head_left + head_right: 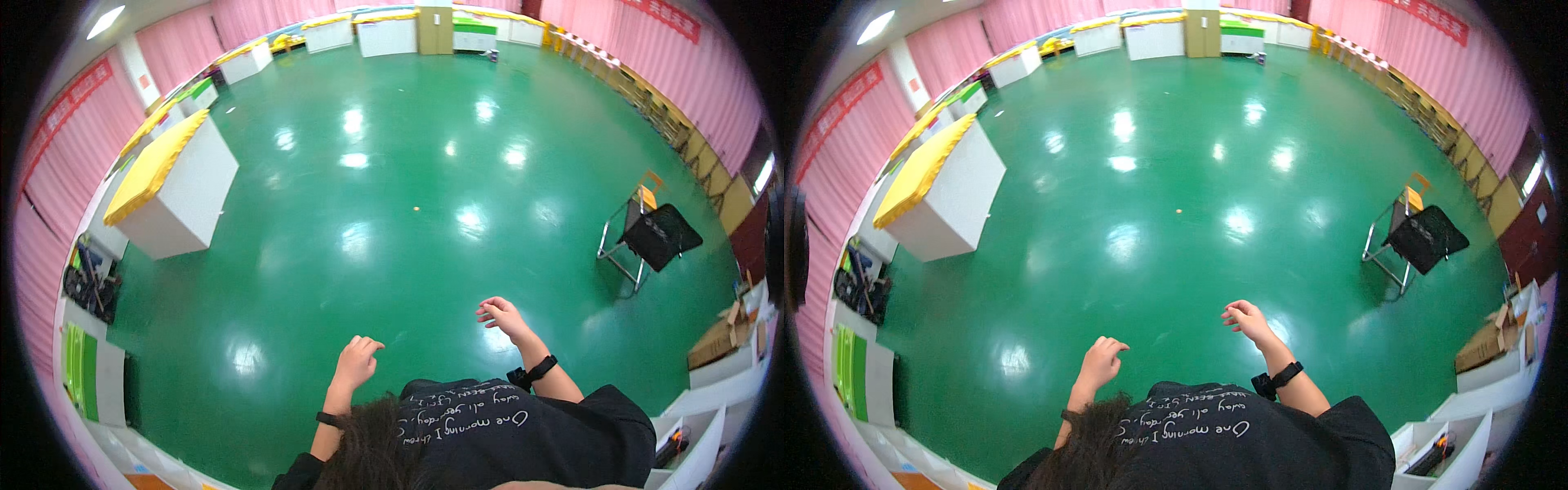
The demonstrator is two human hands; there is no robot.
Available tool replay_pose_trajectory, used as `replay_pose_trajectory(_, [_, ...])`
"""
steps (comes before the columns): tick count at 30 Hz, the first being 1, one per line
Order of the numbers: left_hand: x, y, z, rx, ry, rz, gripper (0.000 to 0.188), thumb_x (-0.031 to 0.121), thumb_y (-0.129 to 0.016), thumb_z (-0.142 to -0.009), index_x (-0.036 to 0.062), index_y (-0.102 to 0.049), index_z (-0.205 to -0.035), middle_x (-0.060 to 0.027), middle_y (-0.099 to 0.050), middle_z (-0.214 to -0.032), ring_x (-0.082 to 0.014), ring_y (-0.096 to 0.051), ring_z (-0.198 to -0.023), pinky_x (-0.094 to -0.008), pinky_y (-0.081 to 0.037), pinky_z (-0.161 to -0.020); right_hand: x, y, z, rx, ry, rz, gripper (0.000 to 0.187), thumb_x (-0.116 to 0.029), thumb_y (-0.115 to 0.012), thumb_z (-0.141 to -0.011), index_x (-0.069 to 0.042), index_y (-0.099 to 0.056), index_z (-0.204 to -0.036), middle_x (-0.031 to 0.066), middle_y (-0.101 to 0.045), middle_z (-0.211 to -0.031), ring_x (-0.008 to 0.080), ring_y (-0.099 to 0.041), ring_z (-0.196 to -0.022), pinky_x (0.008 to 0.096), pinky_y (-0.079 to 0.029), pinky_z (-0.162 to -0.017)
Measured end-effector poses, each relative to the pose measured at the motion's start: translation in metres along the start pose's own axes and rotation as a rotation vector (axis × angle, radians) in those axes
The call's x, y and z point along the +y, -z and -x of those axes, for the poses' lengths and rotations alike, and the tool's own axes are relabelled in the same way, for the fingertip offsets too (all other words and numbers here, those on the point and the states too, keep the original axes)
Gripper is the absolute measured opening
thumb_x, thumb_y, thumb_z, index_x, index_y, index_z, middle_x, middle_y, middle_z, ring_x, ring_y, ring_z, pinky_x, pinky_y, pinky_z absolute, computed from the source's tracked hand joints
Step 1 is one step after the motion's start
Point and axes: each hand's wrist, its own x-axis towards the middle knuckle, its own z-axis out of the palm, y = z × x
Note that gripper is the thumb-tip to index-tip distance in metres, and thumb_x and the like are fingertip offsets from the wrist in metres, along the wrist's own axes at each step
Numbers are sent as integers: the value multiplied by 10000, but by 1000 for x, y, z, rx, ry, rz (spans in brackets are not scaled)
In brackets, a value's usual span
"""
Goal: The person washes a light blue basin with a cloth in water, stacks a series of stacked plastic basins onto a table, stands up to retrieve a cloth from a chair, inspects and folds a patterned towel over a box, and then uses the cloth to wipe the sides of a white air conditioning unit.
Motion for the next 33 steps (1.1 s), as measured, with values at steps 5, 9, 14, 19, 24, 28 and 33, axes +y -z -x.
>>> replay_pose_trajectory(5, [-6,-36,-77,-106,-85,142,283,0,-567,-727,103,-633,-981,-66,-621,-898,-277,-600,-880,-392,-511,-746,1,54,-14,124,-77,-40,255,-241,-510,-969,-51,-563,-1131,79,-666,-1043,183,-656,-925,313,-511,-736])
replay_pose_trajectory(9, [-6,-64,-149,-207,-197,176,286,4,-565,-725,104,-630,-985,-68,-618,-889,-287,-586,-865,-392,-506,-759,7,103,-42,254,-59,-129,260,-259,-523,-965,-56,-567,-1122,72,-667,-1036,172,-654,-911,312,-507,-719])
replay_pose_trajectory(14, [9,-91,-256,-211,-386,112,282,13,-561,-739,109,-627,-995,-67,-614,-879,-283,-595,-866,-399,-508,-750,-8,159,-76,341,-45,-184,259,-254,-517,-966,-54,-574,-1121,72,-667,-1039,167,-652,-891,307,-508,-713])
replay_pose_trajectory(19, [47,-116,-371,-237,-398,172,291,-13,-561,-732,95,-629,-993,-78,-626,-873,-284,-597,-845,-395,-495,-730,-44,239,-129,403,-1,-192,263,-248,-490,-978,-46,-564,-1130,91,-664,-1060,190,-661,-928,327,-520,-745])
replay_pose_trajectory(24, [86,-133,-494,-197,-520,113,303,-34,-549,-708,87,-625,-975,-74,-641,-871,-282,-605,-832,-401,-504,-736,-54,309,-161,460,48,-244,265,-265,-526,-963,-58,-579,-1119,61,-665,-1040,162,-649,-881,297,-499,-723])
replay_pose_trajectory(28, [99,-166,-551,-304,-480,172,303,-37,-543,-708,84,-623,-974,-73,-637,-865,-280,-599,-843,-397,-502,-749,-38,353,-174,514,29,-343,280,-278,-541,-955,-60,-576,-1127,63,-665,-1050,169,-652,-897,301,-500,-732])
replay_pose_trajectory(33, [98,-225,-645,-489,-501,170,301,-29,-545,-714,85,-624,-981,-62,-634,-874,-279,-584,-864,-392,-498,-758,-14,424,-197,640,-86,-436,286,-274,-528,-958,-52,-574,-1133,81,-666,-1046,181,-657,-922,302,-502,-741])
